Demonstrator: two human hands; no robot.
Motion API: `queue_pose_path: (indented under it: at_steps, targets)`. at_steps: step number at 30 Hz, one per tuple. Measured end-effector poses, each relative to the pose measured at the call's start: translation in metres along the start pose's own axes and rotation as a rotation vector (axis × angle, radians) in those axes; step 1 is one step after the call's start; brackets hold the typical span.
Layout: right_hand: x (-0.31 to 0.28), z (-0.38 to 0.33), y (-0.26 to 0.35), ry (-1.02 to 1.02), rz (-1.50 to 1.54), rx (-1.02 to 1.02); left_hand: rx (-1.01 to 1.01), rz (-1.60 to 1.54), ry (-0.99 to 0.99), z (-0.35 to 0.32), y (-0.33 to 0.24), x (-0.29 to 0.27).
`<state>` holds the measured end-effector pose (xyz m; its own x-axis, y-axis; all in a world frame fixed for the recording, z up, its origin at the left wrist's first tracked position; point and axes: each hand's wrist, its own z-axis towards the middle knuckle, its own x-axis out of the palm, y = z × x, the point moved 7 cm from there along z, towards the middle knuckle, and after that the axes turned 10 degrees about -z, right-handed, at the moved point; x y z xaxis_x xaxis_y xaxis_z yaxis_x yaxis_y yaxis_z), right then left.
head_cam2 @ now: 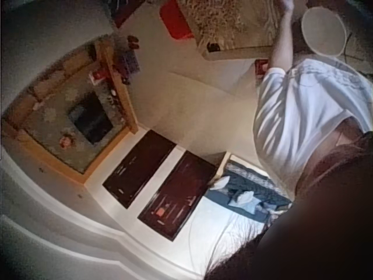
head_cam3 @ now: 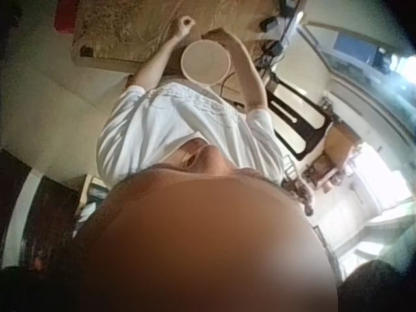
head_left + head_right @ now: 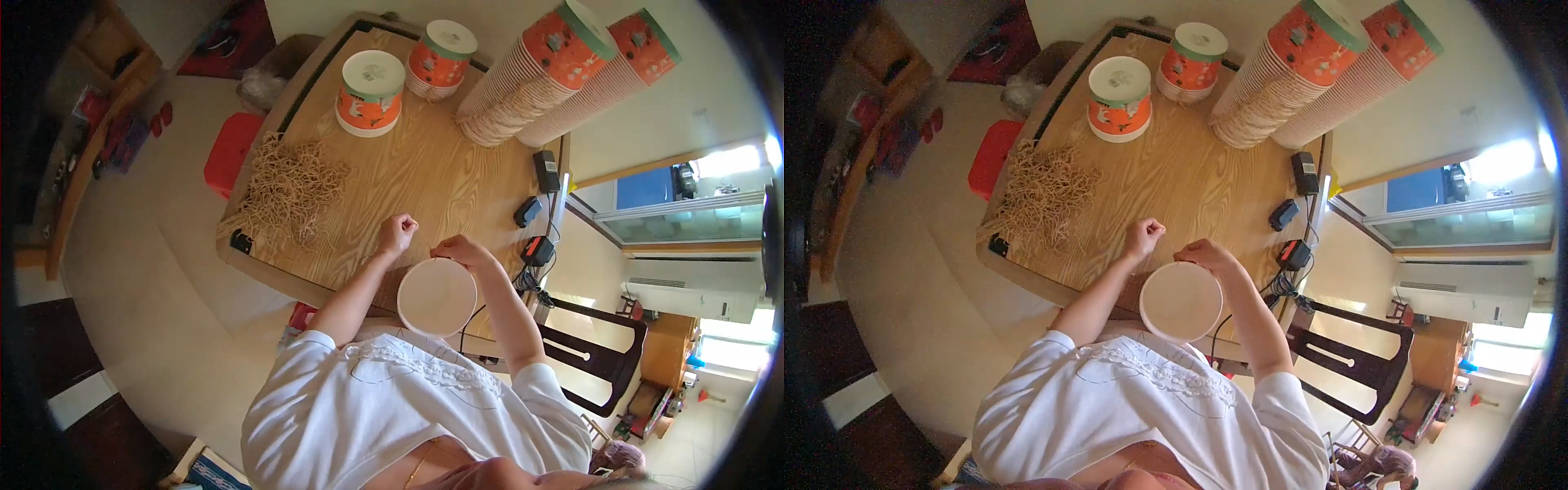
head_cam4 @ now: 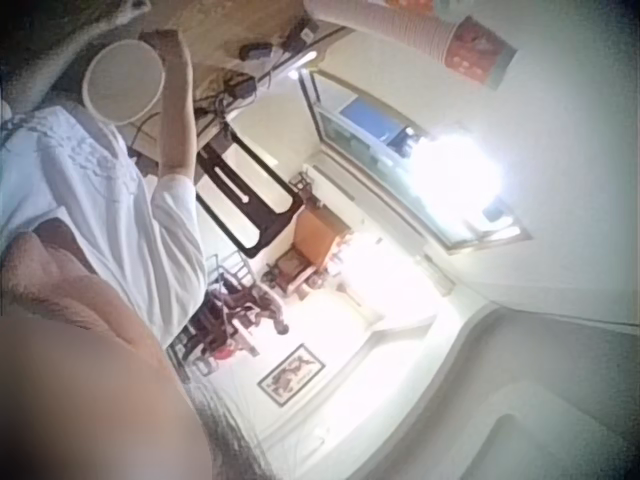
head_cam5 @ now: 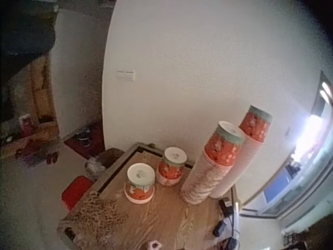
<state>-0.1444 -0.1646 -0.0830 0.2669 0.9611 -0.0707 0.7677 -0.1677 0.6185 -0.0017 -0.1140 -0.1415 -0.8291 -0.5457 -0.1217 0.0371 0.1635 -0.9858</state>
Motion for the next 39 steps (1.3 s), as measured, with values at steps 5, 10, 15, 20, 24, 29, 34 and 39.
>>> queue_pose_path:
  at_steps: [5, 10, 15, 20, 24, 29, 34, 39]
  targets:
    - [-0.001, -0.006, 0.0, -0.037, -0.017, -0.031, 0.351, 0.368, 0.142, -0.011, -0.028, 0.003]
    - [-0.004, 0.0, -0.01, -0.058, -0.002, -0.07, 0.299, 0.043, 0.46, -0.028, -0.054, 0.018]
    - [0.0, -0.002, -0.002, -0.027, 0.199, -0.245, -0.167, -0.273, 0.349, -0.034, -0.027, 0.009]
    - [-0.008, -0.002, -0.007, -0.148, 0.156, -0.221, -0.406, -0.514, 0.517, -0.052, -0.029, 0.022]
    - [-0.006, 0.001, -0.007, -0.146, 0.183, -0.288, -0.355, -0.493, 0.463, -0.052, -0.031, 0.024]
    - [-0.002, -0.005, 0.001, -0.177, 0.267, -0.308, -0.357, -0.383, 0.341, -0.049, -0.017, 0.022]
    - [-0.006, -0.006, 0.002, -0.225, 0.198, -0.296, -0.272, -0.472, 0.271, -0.037, -0.021, 0.013]
    - [-0.006, -0.004, 0.007, -0.173, 0.11, -0.316, -0.012, -0.292, 0.42, -0.027, -0.047, 0.019]
